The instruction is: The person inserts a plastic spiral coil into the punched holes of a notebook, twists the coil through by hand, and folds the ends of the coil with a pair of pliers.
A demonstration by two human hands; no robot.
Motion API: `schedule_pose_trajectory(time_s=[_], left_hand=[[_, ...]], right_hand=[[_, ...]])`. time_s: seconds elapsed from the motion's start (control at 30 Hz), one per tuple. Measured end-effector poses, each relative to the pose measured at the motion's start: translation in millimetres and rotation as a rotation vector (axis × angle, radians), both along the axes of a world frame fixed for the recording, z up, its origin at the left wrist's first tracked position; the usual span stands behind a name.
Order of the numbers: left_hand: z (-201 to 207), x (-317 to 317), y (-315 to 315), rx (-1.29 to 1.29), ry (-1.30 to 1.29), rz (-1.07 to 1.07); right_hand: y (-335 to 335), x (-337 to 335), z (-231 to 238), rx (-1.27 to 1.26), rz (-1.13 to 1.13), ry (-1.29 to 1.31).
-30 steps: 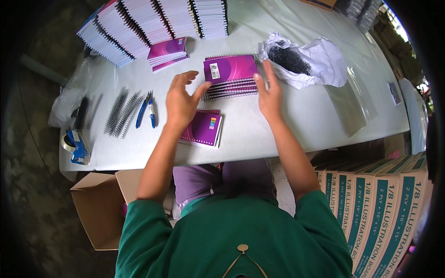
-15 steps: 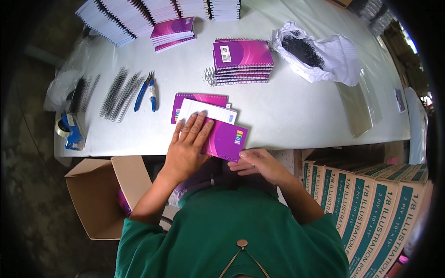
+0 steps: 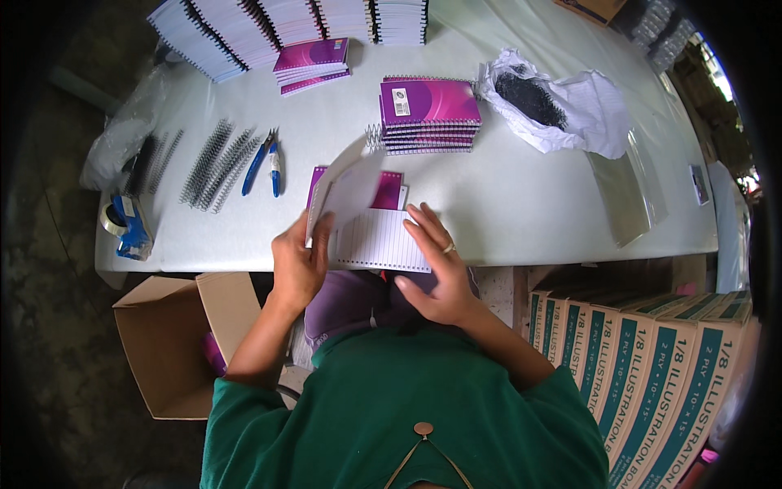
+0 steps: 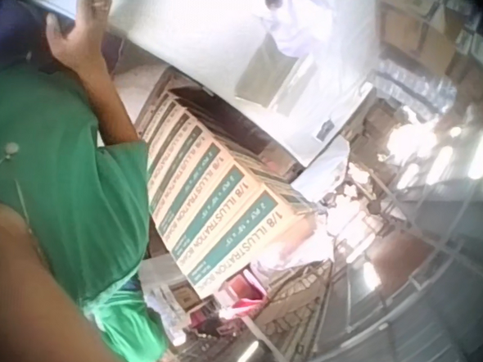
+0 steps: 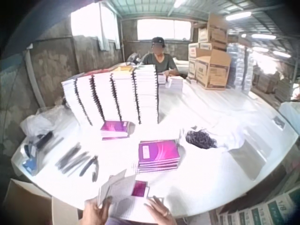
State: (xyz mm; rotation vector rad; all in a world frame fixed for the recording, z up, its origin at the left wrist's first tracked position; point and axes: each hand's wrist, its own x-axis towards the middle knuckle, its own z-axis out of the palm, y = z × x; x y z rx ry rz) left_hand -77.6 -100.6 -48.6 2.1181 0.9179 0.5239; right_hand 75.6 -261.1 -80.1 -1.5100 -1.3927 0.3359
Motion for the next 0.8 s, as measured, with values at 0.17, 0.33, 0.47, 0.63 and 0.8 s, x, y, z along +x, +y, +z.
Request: schedule_pose_trajectory(time_s=[0.17,0.33,0.47,0.63,0.8], left_hand=[[-10.7,5.3,-18.0,0.649,0.243,-0.374],[-33.4,7.6,-49.8,0.778,0.322,-0.282],[-29.6,9.7,-44.5,0.831,0.278,-0.293],[-18.7,7.4,-37.0,0.661,0.254,-0.331],[-17.2,17.2,-47.3,0.648,0.241,-0.247]], right_hand=[[-0.2,-10.8,-21.2,-0.427,-0.153,-0.397],[-21.4,2.6,-44.7,-0.113,-0.385,-0.331],[-19.7,9.2,-26.5,-0.128,-0.443,-0.063],[4.9,11.4,-10.9,0.184,-0.214,0.86],[20.8,5.1,-13.3,0.267,-0.216,0.955]])
